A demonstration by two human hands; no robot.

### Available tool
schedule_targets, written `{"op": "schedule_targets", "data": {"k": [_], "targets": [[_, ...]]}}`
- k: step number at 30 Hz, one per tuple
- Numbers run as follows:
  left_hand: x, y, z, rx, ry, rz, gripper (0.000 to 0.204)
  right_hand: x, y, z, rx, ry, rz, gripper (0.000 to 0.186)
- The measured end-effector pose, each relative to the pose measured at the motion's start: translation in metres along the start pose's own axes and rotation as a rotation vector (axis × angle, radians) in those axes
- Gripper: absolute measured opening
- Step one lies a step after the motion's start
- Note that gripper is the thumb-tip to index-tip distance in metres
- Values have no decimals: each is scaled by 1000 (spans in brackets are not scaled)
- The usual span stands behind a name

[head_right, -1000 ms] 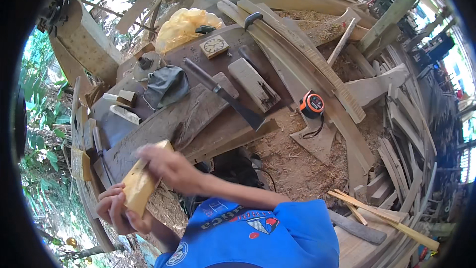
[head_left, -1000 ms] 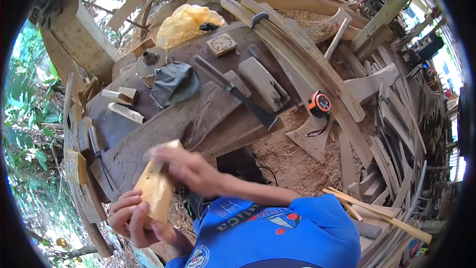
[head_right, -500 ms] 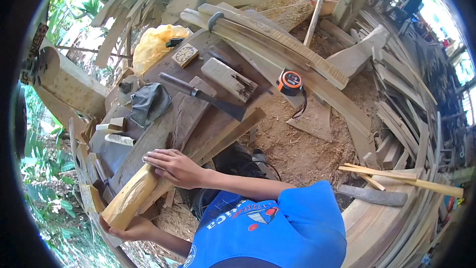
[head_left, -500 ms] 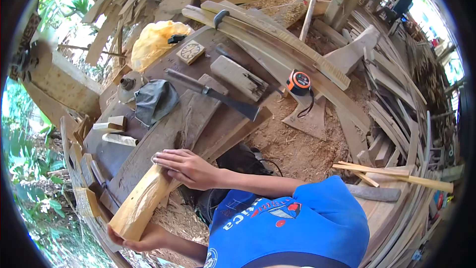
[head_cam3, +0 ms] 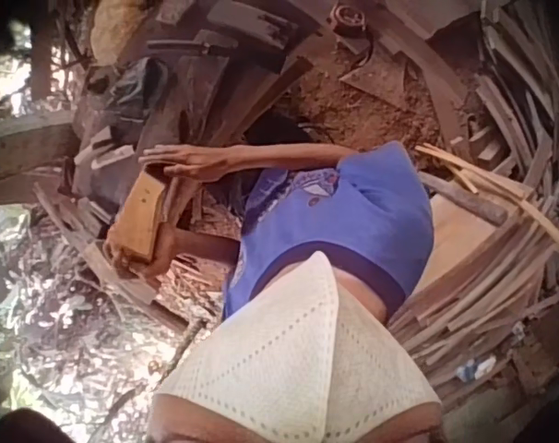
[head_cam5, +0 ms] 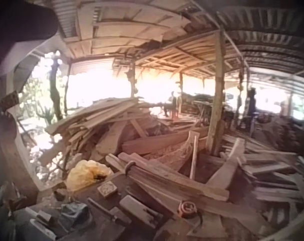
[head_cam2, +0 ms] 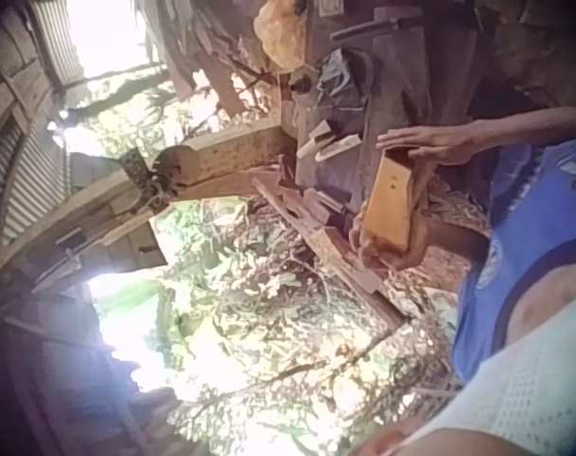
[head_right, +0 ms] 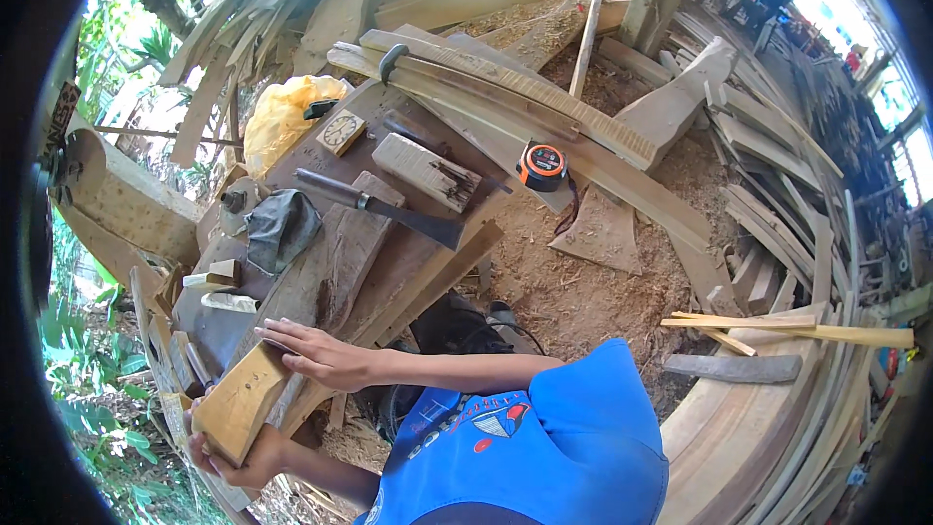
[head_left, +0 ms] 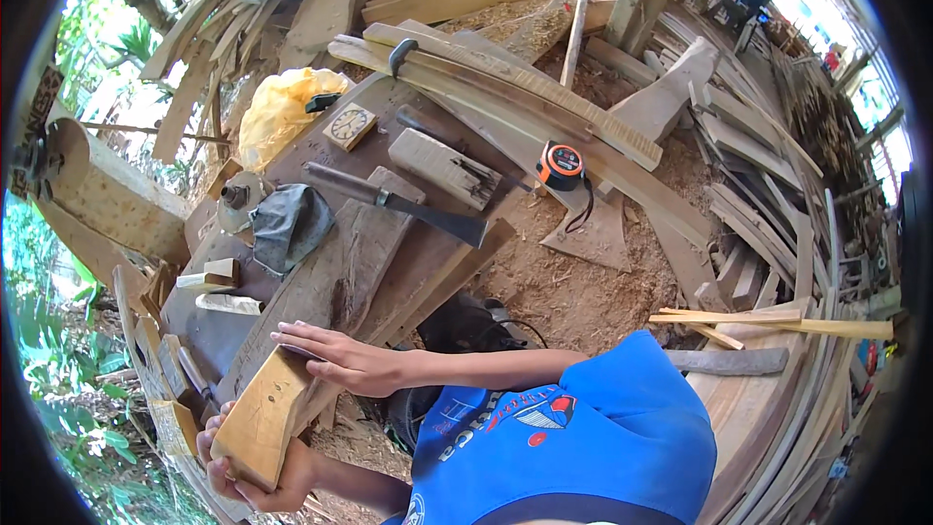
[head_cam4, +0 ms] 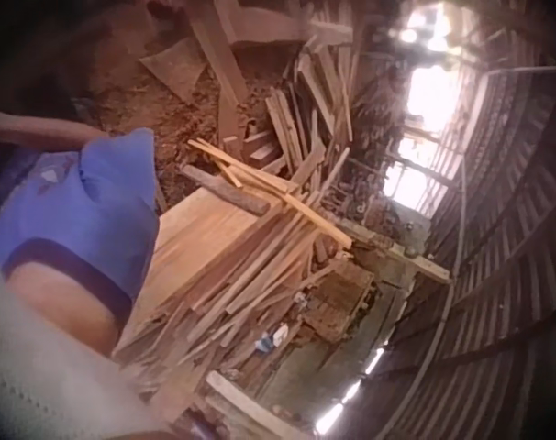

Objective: The person carves a small wooden block using a chisel and hammer, then smooths the surface with sandpaper. They handle multiple wooden pieces, inspecting and sanding them on a cluttered workbench.

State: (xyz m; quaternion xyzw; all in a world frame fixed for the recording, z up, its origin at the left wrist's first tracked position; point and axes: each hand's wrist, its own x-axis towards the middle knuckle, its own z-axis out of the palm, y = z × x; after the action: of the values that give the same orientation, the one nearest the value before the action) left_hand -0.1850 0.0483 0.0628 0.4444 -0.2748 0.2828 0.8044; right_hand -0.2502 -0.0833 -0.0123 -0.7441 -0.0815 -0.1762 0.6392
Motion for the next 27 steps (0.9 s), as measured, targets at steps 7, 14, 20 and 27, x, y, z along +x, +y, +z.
{"op": "schedule_targets", "data": {"k": [7,14,20,27], "targets": [[-5,-4,21,162,47,-14,41,6,7,5,-31,11,14,59],[-11,-4,26,265,-111,68,45,16,9,6,111,55,37,61],[-9,-7,29,359,-169,179,47,18,5,4,157,34,65,63],[-9,-12,29,394,-47,140,45,19,11,-4,547,-3,101,71]]}}
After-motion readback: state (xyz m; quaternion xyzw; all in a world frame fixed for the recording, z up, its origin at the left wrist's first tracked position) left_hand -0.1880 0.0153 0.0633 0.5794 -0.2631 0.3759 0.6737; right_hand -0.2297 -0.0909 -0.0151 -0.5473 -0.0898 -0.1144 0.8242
